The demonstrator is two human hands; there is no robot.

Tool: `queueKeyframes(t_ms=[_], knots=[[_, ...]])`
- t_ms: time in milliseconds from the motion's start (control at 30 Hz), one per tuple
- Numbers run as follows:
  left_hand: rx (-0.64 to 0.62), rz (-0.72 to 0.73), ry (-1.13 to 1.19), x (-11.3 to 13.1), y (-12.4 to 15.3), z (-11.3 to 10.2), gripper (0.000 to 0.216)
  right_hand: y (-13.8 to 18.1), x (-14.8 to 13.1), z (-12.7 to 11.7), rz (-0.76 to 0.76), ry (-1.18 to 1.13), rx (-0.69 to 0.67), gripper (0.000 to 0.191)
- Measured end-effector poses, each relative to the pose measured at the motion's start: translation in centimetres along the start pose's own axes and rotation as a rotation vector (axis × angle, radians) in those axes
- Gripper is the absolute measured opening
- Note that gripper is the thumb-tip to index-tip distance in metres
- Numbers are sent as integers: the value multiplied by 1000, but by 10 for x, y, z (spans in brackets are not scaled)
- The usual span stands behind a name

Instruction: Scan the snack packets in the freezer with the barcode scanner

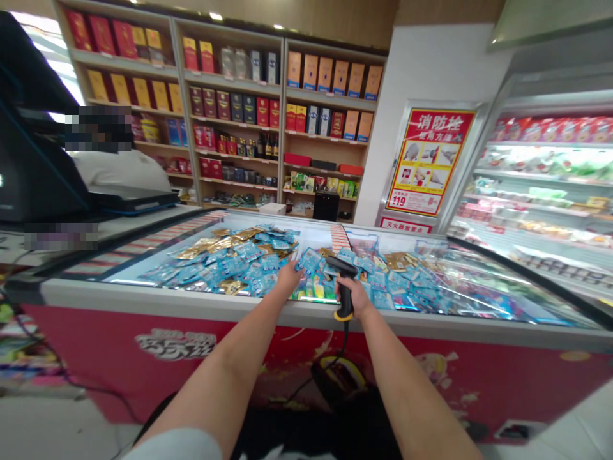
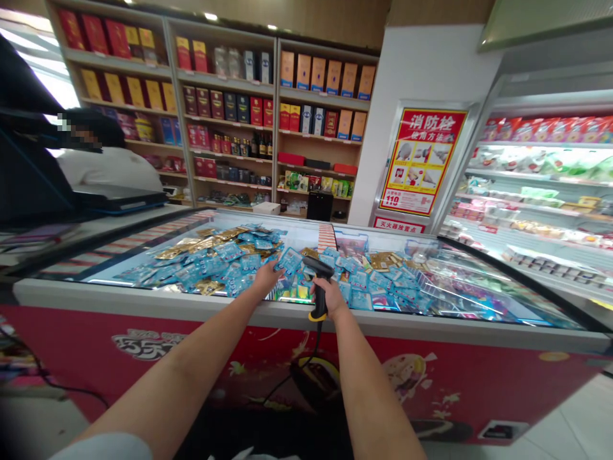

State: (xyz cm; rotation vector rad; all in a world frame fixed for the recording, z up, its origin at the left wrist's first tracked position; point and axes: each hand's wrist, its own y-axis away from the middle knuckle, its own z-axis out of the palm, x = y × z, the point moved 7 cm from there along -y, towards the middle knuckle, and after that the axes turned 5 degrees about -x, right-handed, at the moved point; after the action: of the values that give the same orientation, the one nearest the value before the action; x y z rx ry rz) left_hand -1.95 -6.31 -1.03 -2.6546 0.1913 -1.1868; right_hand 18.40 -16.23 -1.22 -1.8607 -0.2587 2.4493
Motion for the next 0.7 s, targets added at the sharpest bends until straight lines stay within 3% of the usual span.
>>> queueKeyframes(t_ms=[100,233,400,467,600,700], knots=[[73,-13,20,3,4,-8,36,-1,0,-4,-15,-37,39,28],[345,-61,30,7,17,-36,34,-1,1,-8,-22,-68,66,29],[646,-226,-72,7,40,-58,58,0,1,-7,-21,-85,53,29],[614,-197,-167,11,41,-54,56,0,-1,-7,-26,-82,57,30],[287,14,-325,20,29,-26,31,0,1,-8,-11,-83,63,30],[239,-66,-295,12,28,-25,26,-1,2,-9,-2,-86,67,29]])
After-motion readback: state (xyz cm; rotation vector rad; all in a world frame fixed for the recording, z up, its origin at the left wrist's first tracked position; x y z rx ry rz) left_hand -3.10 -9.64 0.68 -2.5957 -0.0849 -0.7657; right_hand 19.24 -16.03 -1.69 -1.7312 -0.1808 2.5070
